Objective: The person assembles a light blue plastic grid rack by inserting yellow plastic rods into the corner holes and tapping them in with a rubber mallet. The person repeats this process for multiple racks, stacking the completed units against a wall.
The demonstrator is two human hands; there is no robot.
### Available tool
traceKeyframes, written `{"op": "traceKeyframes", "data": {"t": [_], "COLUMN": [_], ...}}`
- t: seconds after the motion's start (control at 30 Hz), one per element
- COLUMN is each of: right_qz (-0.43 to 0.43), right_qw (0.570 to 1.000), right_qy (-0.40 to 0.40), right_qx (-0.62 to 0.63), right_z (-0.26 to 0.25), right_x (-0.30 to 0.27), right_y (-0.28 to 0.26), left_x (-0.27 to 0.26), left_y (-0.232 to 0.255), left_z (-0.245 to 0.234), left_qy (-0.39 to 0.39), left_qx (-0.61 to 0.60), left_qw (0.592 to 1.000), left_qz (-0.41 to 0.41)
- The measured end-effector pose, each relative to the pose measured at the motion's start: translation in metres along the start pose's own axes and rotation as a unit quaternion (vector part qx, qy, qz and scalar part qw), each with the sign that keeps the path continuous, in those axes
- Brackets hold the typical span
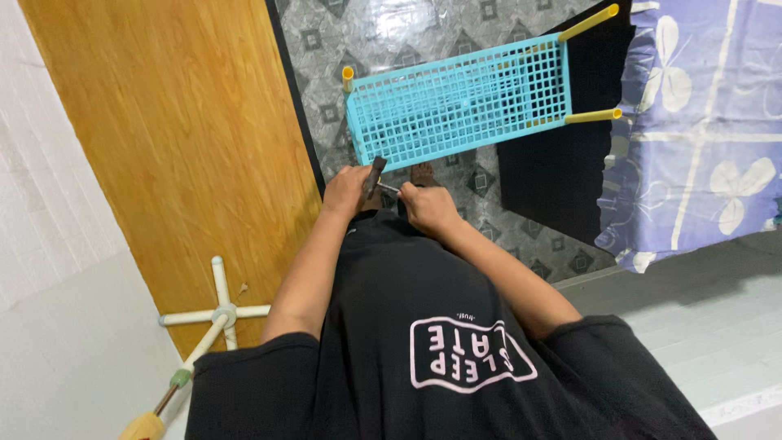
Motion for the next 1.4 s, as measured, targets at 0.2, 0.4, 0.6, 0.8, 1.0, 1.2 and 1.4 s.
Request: {"op": "traceKeyframes", "data": {"t": [0.2,0.4,0.6,0.8,1.0,1.2,1.4], "right_qz": [0.022,0.049,0.019,0.047,0.034,0.034,0.162], "right_qw": [1.000,0.992,0.975,0.987,0.977,0.986,0.969], "right_qy": [0.002,0.072,0.205,0.153,0.197,0.160,0.140], "right_qx": [-0.015,0.088,0.089,0.012,0.071,0.030,0.123], "right_z": [0.003,-0.018,-0.071,-0.049,-0.037,-0.039,-0.054], "right_x": [-0.001,0.021,0.099,0.165,0.168,0.155,0.045], "right_y": [0.013,0.013,0.003,0.015,0.028,0.038,0.111], "left_x": [0.002,-0.004,-0.004,-0.003,-0.002,-0.002,-0.004], "left_y": [-0.005,-0.018,0.002,0.006,0.004,-0.005,0.026], "left_z": [-0.002,0.013,0.001,0.000,0.005,0.015,-0.020], "left_qy": [0.001,-0.005,0.053,0.020,0.028,-0.028,0.080], "left_qx": [-0.034,-0.028,-0.038,-0.020,-0.010,0.015,-0.043], "left_qw": [0.999,0.997,0.994,0.993,0.994,0.989,0.995], "left_qz": [-0.032,-0.068,-0.082,-0.111,-0.103,-0.144,-0.036]}}
Point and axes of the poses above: each hand's wrist, its own x-axis towards the middle knuckle, its own z-axis out of the palm, y = z × x, the point moved 9 cm from there along x, towards the middle knuckle, and after that the axes turned 9 degrees about x, right-handed, at the moved point
